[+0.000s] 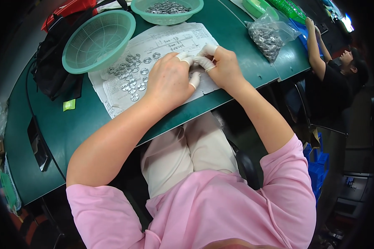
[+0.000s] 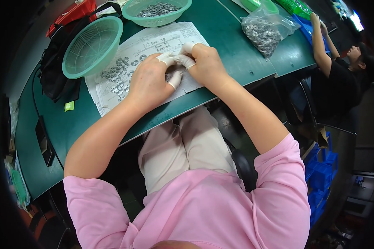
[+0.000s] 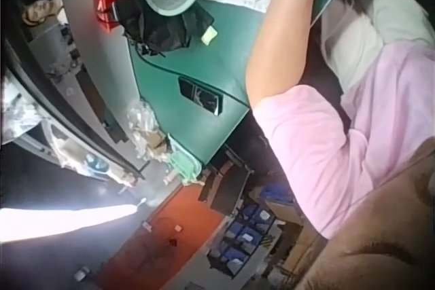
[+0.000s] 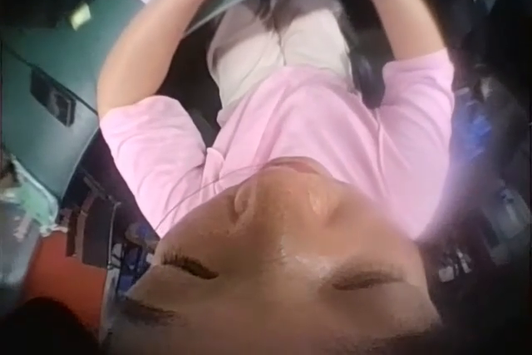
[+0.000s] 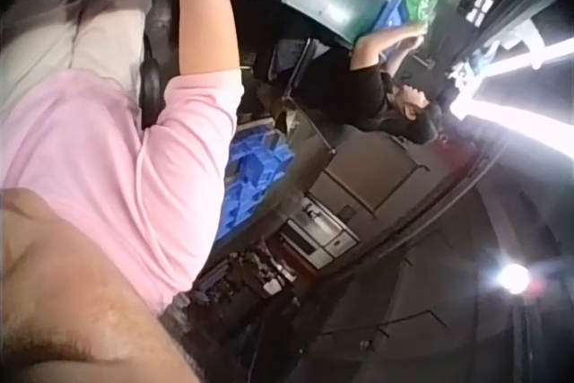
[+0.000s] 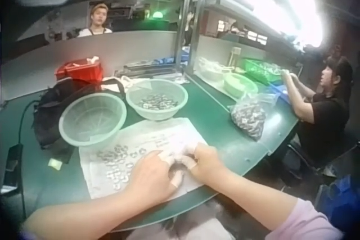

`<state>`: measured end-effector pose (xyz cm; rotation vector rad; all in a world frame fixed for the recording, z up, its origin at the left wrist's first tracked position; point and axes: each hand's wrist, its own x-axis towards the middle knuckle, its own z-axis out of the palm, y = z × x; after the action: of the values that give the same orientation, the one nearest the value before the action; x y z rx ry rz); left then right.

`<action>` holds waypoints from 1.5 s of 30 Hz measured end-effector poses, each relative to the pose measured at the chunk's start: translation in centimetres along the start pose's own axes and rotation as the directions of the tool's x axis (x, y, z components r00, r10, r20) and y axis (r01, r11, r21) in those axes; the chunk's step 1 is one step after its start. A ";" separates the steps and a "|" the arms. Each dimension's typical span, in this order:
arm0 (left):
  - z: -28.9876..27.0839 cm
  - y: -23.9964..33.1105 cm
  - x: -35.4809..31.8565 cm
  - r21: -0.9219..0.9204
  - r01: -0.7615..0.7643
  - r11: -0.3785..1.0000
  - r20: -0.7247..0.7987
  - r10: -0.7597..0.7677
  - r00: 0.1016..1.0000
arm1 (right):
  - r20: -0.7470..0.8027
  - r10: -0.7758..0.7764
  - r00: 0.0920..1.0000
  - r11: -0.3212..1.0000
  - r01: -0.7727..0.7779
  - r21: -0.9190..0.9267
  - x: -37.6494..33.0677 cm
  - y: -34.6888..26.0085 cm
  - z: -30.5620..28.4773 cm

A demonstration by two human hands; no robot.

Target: Inspecting small metal mechanical parts against a reference sheet at a production workstation.

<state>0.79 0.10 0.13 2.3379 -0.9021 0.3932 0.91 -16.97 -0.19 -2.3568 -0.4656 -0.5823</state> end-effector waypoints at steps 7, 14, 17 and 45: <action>-1.1 0.3 0.6 0.007 0.062 0.998 0.051 -0.063 0.997 | -0.053 0.045 0.998 0.997 -0.042 0.063 0.0 0.5 0.4; -0.9 0.4 0.7 0.012 0.061 0.998 0.091 -0.062 0.994 | 0.049 0.276 0.960 0.891 -0.275 0.361 -0.2 0.9 -0.4; -0.6 0.2 0.8 0.007 -0.068 0.998 -0.021 0.068 0.997 | 0.096 0.260 0.961 0.871 -0.277 0.407 -0.3 0.7 -0.5; 0.9 0.7 0.3 0.048 -0.258 0.965 0.110 0.251 0.962 | -0.041 0.079 0.996 0.987 -0.072 0.147 -2.5 0.9 -3.0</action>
<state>0.59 -1.06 -0.09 2.3214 -1.2651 0.4120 -1.56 -20.08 0.12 -2.2073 -0.3829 -0.5481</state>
